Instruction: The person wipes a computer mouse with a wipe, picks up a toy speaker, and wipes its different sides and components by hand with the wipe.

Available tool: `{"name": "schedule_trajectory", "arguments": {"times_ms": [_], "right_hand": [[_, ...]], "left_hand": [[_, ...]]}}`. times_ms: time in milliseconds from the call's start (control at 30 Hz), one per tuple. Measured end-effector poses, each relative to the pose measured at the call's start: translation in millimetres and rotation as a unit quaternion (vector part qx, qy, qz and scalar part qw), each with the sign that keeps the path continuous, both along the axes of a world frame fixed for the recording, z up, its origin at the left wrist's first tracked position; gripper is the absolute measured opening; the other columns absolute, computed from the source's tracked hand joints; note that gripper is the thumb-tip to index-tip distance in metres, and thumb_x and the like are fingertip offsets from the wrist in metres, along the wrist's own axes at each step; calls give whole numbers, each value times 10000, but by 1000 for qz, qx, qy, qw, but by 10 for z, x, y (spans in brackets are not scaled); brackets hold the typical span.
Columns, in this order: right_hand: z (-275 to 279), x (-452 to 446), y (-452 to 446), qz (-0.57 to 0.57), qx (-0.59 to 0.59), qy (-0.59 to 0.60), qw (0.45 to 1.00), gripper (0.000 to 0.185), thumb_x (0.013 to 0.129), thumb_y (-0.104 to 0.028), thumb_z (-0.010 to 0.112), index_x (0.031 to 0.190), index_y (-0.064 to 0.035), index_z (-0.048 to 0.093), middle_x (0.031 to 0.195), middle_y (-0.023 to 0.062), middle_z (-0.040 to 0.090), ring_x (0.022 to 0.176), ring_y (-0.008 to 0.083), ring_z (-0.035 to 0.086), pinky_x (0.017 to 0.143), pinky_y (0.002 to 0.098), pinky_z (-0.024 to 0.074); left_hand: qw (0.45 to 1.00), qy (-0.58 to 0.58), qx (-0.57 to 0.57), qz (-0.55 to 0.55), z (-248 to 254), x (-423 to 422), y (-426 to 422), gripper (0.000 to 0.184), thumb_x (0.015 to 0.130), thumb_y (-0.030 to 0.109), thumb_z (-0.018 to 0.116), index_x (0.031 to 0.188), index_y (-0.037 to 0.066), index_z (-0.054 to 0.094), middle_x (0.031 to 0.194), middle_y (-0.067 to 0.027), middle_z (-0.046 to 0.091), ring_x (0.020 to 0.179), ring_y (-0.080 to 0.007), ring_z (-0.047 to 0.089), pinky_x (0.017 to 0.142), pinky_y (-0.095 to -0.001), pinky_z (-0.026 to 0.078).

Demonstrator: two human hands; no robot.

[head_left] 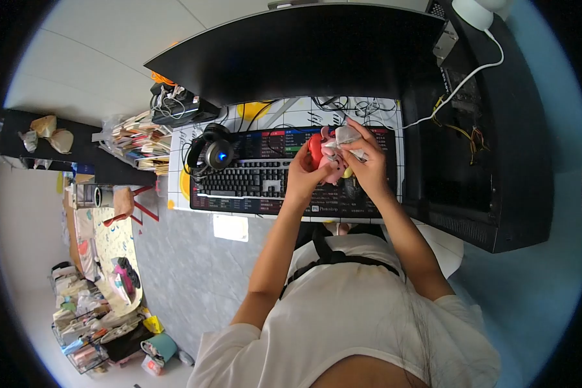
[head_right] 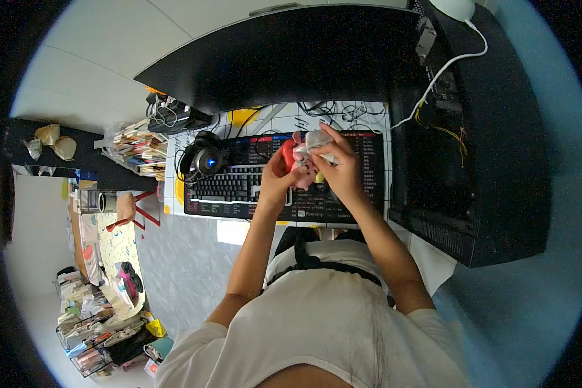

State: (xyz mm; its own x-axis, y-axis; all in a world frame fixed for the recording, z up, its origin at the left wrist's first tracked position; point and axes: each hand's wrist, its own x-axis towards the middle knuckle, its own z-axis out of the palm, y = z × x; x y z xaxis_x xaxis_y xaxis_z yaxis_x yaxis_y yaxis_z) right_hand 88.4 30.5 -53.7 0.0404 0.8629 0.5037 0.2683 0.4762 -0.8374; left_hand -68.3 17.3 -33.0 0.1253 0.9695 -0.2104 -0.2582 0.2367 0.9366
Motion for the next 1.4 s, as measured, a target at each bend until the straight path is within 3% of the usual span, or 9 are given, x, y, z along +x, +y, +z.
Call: {"name": "schedule_trajectory", "arguments": {"times_ms": [300, 333, 500, 767, 933, 1100, 1133, 1333, 1400], "right_hand": [[-44, -63, 108, 6, -43, 65, 997, 130, 773, -41, 682, 869, -44, 595, 1294, 154, 492, 1184, 263, 491, 925, 349, 423], [-75, -118, 101, -5, -104, 210, 972, 118, 795, -86, 682, 866, -46, 596, 1157, 113, 579, 1057, 209, 558, 861, 305, 449], [-86, -156, 188, -64, -179, 350, 917, 201, 832, -198, 678, 899, -29, 593, 891, 28, 614, 811, 111, 558, 735, 260, 449], [20, -501, 230, -103, -123, 275, 948, 185, 833, -160, 668, 924, -30, 574, 1030, 56, 584, 920, 131, 544, 801, 270, 439], [94, -597, 169, -34, -112, 266, 957, 149, 838, -41, 617, 948, -36, 516, 1362, 143, 427, 1189, 168, 421, 966, 270, 332], [203, -507, 42, -126, -111, 160, 973, 180, 886, -93, 577, 1045, -25, 524, 1067, 88, 576, 1025, 149, 526, 875, 248, 399], [217, -535, 62, -128, -108, 262, 950, 245, 894, -147, 580, 1091, -24, 502, 1039, 79, 564, 933, 134, 545, 812, 261, 435], [431, -813, 23, 80, -73, 113, 988, 211, 850, -95, 611, 1036, -27, 538, 1317, 193, 465, 1179, 262, 502, 939, 340, 424], [549, -832, 41, 59, 22, -133, 989, 164, 816, -78, 634, 969, -33, 594, 1285, 134, 511, 1198, 314, 479, 982, 400, 394]], "left_hand": [[994, 28, 41, -97, 8, -190, 181, 830, 697, 100, 753, 1365, -20, 275, 1195, -142, 524, 1058, -201, 544, 850, -318, 489], [995, 35, 39, -85, 50, -272, 208, 830, 697, 100, 753, 1365, -20, 275, 1195, -142, 524, 1058, -201, 544, 850, -318, 489], [977, -19, 30, -211, 52, -611, 467, 712, 840, 264, 615, 1403, 30, 246, 1315, -181, 432, 1157, -264, 484, 806, -379, 533], [969, 19, 106, -221, 239, -584, 648, 1003, 698, 351, 757, 1428, 26, 151, 1376, -153, 351, 1246, -237, 386, 969, -356, 404], [994, -12, 80, -68, 118, -375, 287, 995, 619, 86, 786, 1414, 43, 190, 1321, -122, 400, 1188, -213, 435, 975, -342, 388], [989, 68, 130, -20, 18, -443, 206, 963, 601, 45, 776, 1393, 52, 228, 1305, -122, 410, 1173, -223, 453, 971, -346, 396], [976, 150, 161, -3, -38, -493, 200, 970, 588, 51, 790, 1385, 49, 236, 1300, -131, 410, 1176, -228, 451, 962, -346, 407], [981, 136, 134, -31, 38, -696, -38, 976, 566, 53, 812, 1368, 38, 255, 1273, -129, 432, 1163, -211, 456, 938, -343, 435], [983, 150, 91, -61, 99, -743, -145, 947, 572, 44, 802, 1358, 39, 273, 1240, -116, 464, 1144, -194, 471, 932, -327, 432]]}}
